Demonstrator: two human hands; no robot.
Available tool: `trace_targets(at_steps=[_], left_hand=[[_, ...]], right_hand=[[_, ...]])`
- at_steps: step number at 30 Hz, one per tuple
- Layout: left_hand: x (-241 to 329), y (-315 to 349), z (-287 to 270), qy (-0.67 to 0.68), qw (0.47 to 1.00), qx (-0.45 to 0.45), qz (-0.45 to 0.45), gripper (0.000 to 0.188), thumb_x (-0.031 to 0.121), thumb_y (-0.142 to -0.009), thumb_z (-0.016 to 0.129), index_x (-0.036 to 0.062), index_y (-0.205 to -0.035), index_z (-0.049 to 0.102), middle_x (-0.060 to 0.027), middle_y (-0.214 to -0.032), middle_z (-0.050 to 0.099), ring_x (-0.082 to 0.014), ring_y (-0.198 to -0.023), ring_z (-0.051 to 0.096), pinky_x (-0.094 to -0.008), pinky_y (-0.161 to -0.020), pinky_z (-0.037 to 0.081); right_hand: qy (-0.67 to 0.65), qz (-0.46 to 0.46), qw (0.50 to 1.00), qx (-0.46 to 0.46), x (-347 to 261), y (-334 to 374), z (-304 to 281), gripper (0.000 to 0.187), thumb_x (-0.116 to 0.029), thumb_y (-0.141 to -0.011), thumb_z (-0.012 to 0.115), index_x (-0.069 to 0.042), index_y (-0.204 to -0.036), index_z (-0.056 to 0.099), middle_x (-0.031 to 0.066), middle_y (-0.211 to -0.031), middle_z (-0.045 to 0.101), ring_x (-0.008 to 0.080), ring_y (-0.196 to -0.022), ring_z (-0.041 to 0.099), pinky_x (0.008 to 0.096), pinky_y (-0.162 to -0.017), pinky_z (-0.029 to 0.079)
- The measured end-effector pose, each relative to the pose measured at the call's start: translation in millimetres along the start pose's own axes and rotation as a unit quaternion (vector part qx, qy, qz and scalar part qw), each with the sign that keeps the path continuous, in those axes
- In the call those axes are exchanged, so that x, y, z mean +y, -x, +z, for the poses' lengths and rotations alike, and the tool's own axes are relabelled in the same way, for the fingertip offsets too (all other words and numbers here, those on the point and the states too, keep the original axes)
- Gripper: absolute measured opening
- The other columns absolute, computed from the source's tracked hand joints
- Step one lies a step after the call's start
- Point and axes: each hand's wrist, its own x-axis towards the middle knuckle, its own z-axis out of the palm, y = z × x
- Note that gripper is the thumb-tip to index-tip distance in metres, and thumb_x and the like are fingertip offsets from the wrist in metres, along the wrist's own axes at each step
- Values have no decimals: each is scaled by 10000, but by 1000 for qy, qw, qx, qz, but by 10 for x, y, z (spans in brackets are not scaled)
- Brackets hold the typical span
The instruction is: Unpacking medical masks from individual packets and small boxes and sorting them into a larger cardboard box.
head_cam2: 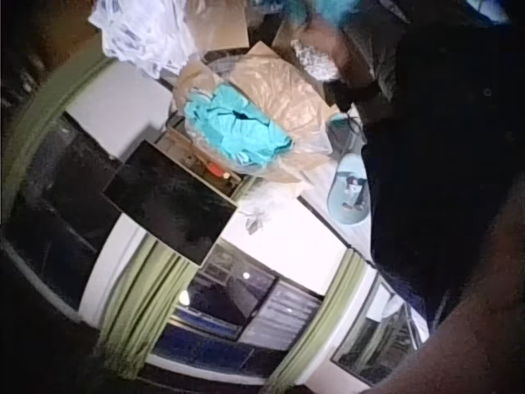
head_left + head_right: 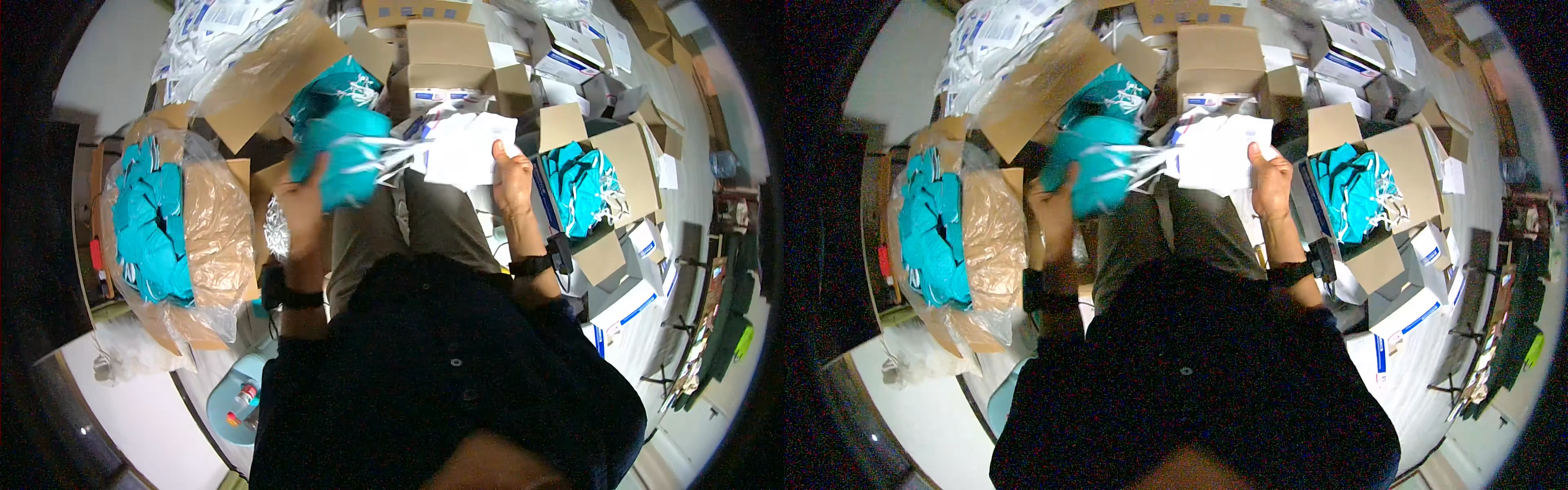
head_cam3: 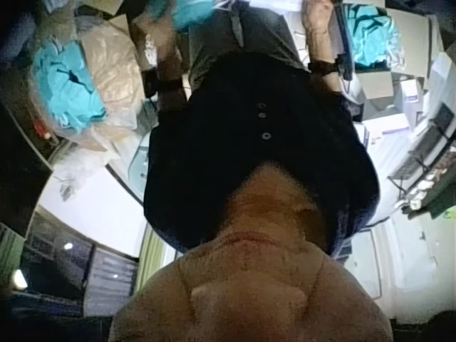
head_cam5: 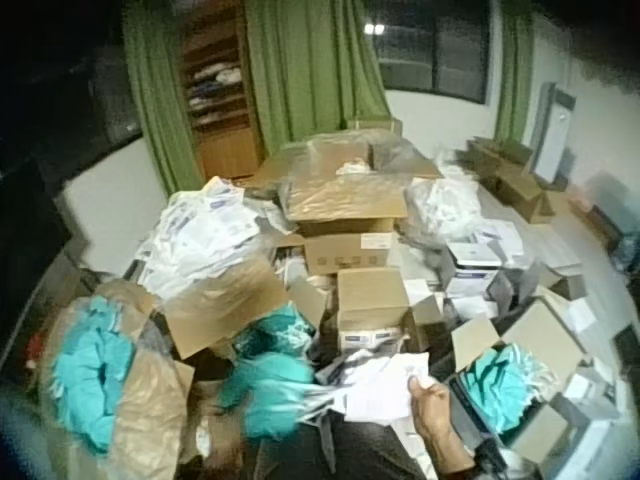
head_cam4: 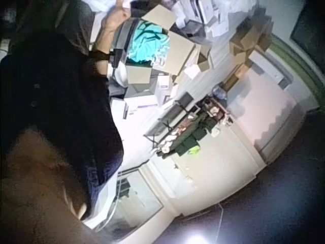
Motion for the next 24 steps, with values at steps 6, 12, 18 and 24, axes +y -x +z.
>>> trace_targets(at_steps=[6,12,18,24], left_hand=[[239,-144,355,69,998,-7,5,326,62,-770,736,-32,-1063,629,-85,-1017,657,-160,-883,601,-296,-830,463],[757,363,1946,166,940,-285,-91,405,36,-724,752,0,-1096,599,-77,-1012,647,-171,-900,612,-313,-825,485],[1180,510,3022,195,873,-445,-55,560,183,-726,787,-16,-1191,546,-119,-1083,633,-205,-1000,596,-351,-893,471],[665,227,2706,-127,774,-603,145,793,367,-668,818,-18,-1274,481,-193,-1222,566,-260,-1159,534,-361,-953,427]], right_hand=[[403,71,912,36,394,98,-276,176,-133,-835,694,-23,-707,644,-27,-673,577,91,-510,440,294,-469,378],[228,40,964,-134,1133,274,-291,346,-217,-805,679,-37,-1091,606,88,-1106,613,194,-968,580,332,-868,472],[229,-11,966,-117,545,544,73,194,-27,-776,684,1,-968,688,83,-980,685,153,-901,604,296,-817,478],[120,124,984,-49,99,600,-109,263,-12,-764,716,49,-1012,651,21,-789,650,100,-736,565,246,-689,470]])
